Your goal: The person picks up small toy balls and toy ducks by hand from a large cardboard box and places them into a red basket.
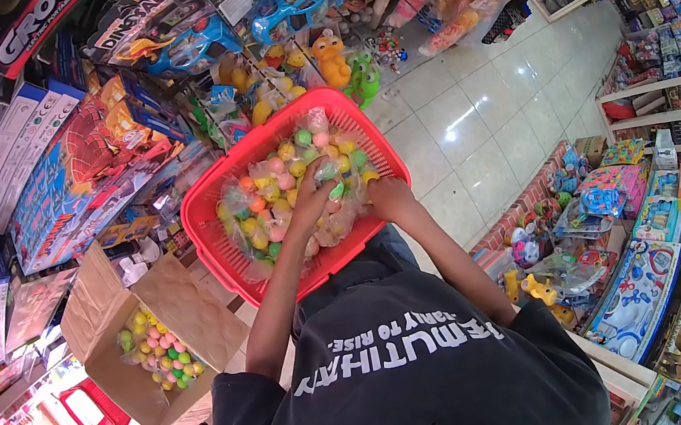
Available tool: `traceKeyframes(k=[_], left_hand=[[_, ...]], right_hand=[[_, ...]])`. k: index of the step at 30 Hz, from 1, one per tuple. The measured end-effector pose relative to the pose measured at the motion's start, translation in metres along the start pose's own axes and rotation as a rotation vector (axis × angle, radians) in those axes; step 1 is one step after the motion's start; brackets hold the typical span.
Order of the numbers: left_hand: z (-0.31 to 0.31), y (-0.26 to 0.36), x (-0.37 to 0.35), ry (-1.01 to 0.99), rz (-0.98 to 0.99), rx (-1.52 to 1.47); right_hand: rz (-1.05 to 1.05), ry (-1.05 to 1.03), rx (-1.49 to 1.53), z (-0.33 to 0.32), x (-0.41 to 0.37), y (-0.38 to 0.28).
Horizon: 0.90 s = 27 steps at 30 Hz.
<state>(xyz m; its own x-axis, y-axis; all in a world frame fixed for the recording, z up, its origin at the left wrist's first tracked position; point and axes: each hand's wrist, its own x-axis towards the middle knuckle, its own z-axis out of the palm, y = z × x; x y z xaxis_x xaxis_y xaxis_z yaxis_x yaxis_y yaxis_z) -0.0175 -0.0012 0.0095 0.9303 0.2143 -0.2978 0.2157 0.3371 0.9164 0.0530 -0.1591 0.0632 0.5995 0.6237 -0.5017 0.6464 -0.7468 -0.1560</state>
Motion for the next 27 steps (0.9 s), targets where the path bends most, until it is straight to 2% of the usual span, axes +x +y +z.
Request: traceKeyframes(k=[4, 9, 13, 16, 18, 21, 25, 27], left_hand=[[0.006, 0.001, 0.002, -0.011, 0.010, -0.027], [0.010, 0.001, 0.007, 0.007, 0.021, 0.055], [0.011, 0.000, 0.011, 0.009, 0.021, 0.019], [0.013, -0.003, 0.013, 0.024, 0.054, 0.077], [0.014, -0.004, 0.015, 0.038, 0.138, 0.131], [0.018, -0.004, 0.018, 0.052, 0.144, 0.216], [0.026, 0.000, 0.022, 0.086, 0.190, 0.269], [0.028, 0.004, 0.026, 0.092, 0.158, 0.305]], right_hand=[[0.002, -0.002, 0.141, 0.001, 0.004, 0.007], [0.089, 0.135, 0.195, 0.007, 0.012, 0.009], [0.149, 0.170, 0.291, 0.009, 0.015, 0.015], [0.190, 0.157, 0.206, 0.010, 0.018, 0.012], [0.128, -0.001, 0.062, 0.003, 0.014, 0.004], [0.102, -0.109, 0.014, -0.002, 0.011, -0.011], [0.101, -0.156, 0.046, 0.001, 0.003, -0.016], [0.055, -0.078, 0.006, 0.001, -0.005, -0.020]])
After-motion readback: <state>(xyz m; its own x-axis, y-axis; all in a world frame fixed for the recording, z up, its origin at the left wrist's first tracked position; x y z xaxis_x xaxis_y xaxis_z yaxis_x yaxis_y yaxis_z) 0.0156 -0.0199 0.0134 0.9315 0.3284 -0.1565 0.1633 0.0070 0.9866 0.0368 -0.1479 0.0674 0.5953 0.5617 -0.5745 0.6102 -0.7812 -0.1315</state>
